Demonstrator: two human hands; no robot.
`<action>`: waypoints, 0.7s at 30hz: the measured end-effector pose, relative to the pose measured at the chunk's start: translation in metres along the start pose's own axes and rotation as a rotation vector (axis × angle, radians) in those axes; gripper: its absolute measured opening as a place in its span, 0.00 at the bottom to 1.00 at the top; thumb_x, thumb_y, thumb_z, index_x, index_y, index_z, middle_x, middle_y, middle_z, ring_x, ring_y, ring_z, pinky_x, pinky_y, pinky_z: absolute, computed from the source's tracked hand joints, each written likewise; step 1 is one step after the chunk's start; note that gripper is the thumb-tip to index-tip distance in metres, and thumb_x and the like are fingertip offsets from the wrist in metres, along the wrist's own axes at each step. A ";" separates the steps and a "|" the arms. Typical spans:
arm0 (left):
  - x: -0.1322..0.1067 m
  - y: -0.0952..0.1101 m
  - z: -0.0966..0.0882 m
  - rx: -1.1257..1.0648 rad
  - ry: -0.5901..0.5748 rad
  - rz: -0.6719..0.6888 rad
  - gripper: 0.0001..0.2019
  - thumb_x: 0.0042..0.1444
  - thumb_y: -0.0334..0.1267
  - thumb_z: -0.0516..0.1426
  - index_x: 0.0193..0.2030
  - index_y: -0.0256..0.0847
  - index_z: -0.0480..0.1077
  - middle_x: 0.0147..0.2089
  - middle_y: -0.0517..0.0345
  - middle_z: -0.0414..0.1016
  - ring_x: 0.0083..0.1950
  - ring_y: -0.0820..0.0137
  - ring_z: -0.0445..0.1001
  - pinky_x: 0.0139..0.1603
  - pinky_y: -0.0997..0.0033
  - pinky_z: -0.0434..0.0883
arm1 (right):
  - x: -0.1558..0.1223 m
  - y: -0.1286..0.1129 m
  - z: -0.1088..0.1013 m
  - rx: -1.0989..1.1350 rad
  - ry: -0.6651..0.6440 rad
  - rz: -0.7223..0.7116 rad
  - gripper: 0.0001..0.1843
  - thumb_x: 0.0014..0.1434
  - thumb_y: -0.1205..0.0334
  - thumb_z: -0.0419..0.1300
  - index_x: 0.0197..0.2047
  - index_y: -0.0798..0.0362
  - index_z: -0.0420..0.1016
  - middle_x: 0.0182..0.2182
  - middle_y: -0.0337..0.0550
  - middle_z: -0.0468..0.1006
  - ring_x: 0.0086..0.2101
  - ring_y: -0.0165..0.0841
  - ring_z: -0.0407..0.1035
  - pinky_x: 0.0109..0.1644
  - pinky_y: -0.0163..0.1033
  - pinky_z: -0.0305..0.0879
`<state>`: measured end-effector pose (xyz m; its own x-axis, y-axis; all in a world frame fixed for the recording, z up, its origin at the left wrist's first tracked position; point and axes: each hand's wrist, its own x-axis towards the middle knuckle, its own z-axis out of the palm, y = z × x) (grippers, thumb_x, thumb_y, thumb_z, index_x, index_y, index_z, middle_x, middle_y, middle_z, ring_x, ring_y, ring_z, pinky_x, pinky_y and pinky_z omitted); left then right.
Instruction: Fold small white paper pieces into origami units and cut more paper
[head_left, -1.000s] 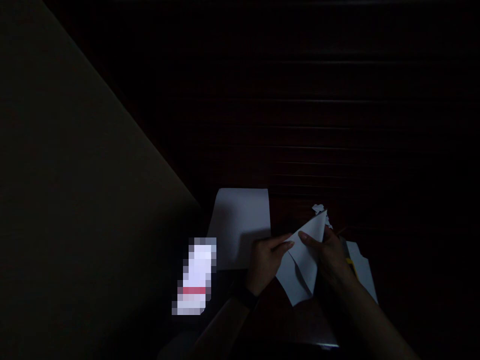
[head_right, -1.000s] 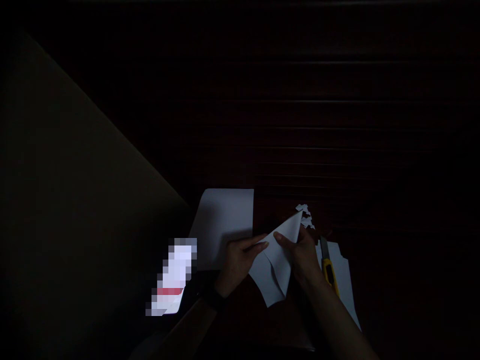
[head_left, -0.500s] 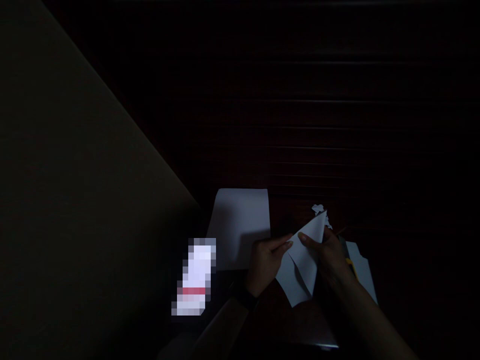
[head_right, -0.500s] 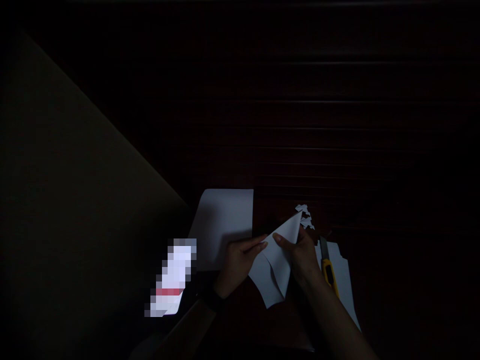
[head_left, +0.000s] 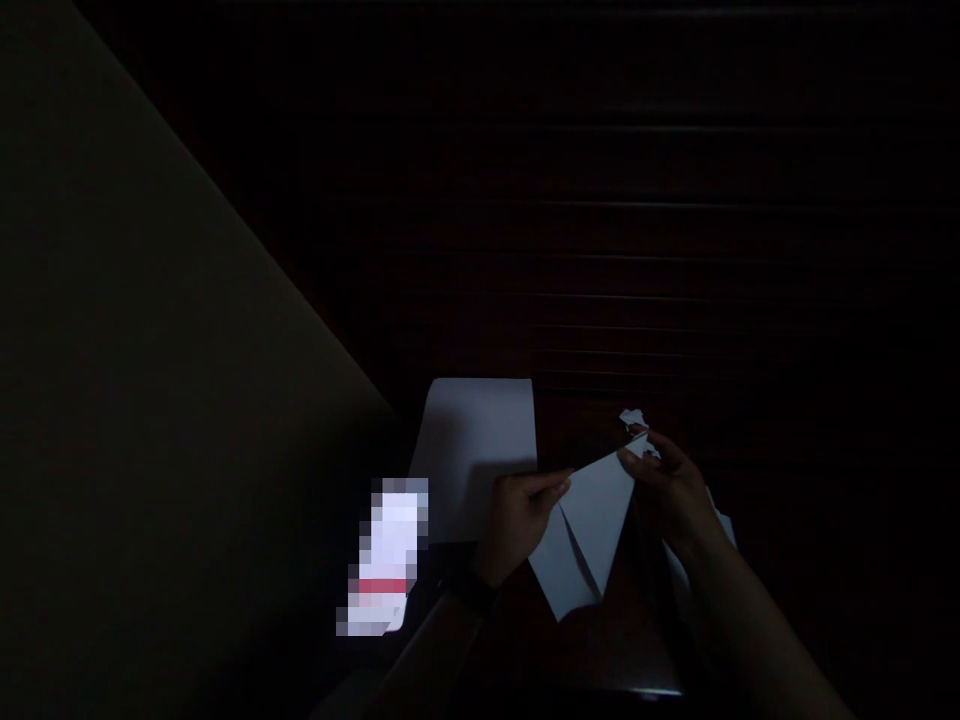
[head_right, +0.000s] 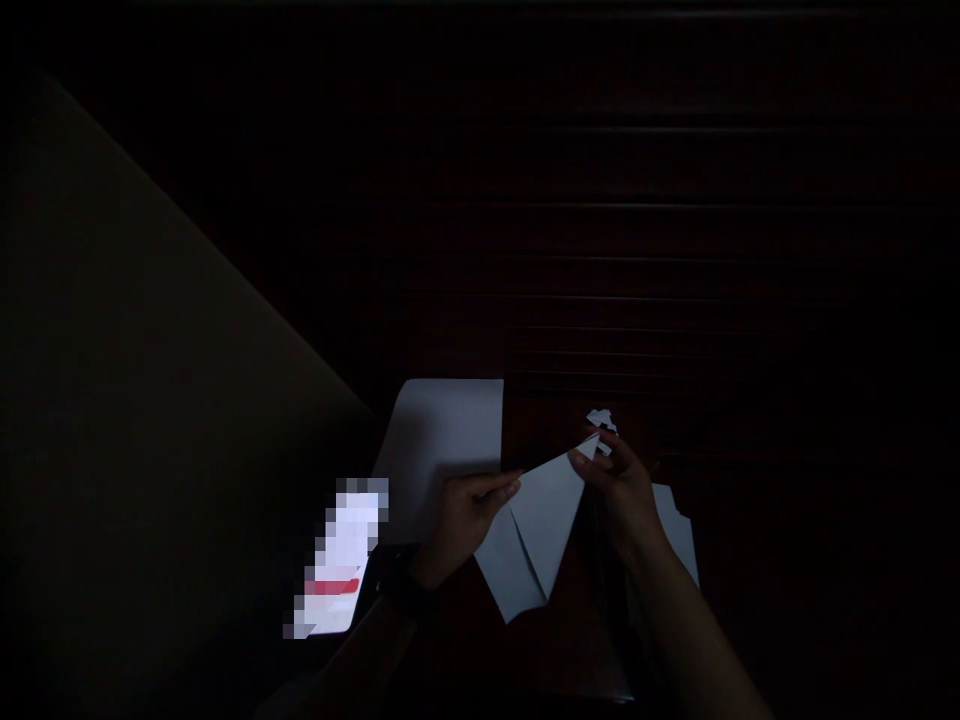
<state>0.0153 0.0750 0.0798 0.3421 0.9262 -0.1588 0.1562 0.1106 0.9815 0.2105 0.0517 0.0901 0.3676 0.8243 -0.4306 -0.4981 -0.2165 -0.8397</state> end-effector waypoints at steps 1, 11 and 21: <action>0.000 -0.001 -0.002 0.014 -0.012 -0.004 0.12 0.55 0.41 0.56 0.44 0.43 0.75 0.43 0.56 0.78 0.42 0.65 0.77 0.43 0.70 0.73 | 0.000 -0.001 -0.001 -0.008 -0.004 -0.001 0.28 0.42 0.68 0.71 0.48 0.48 0.71 0.26 0.36 0.76 0.27 0.29 0.70 0.32 0.35 0.66; 0.002 0.005 -0.007 0.139 -0.127 0.031 0.15 0.56 0.43 0.55 0.50 0.45 0.72 0.46 0.57 0.77 0.42 0.66 0.76 0.42 0.70 0.72 | -0.013 0.009 0.013 -0.166 0.007 -0.059 0.28 0.40 0.63 0.71 0.47 0.48 0.71 0.22 0.31 0.72 0.24 0.29 0.69 0.30 0.36 0.66; -0.004 0.008 0.012 0.109 0.005 0.041 0.14 0.57 0.38 0.54 0.50 0.48 0.71 0.49 0.59 0.75 0.49 0.67 0.74 0.50 0.68 0.70 | -0.019 0.028 0.027 -0.221 -0.002 -0.069 0.29 0.40 0.60 0.71 0.47 0.46 0.71 0.29 0.37 0.78 0.27 0.33 0.71 0.31 0.38 0.66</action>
<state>0.0265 0.0677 0.0871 0.3456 0.9310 -0.1174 0.2421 0.0324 0.9697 0.1683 0.0439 0.0838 0.3929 0.8422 -0.3691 -0.2875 -0.2688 -0.9193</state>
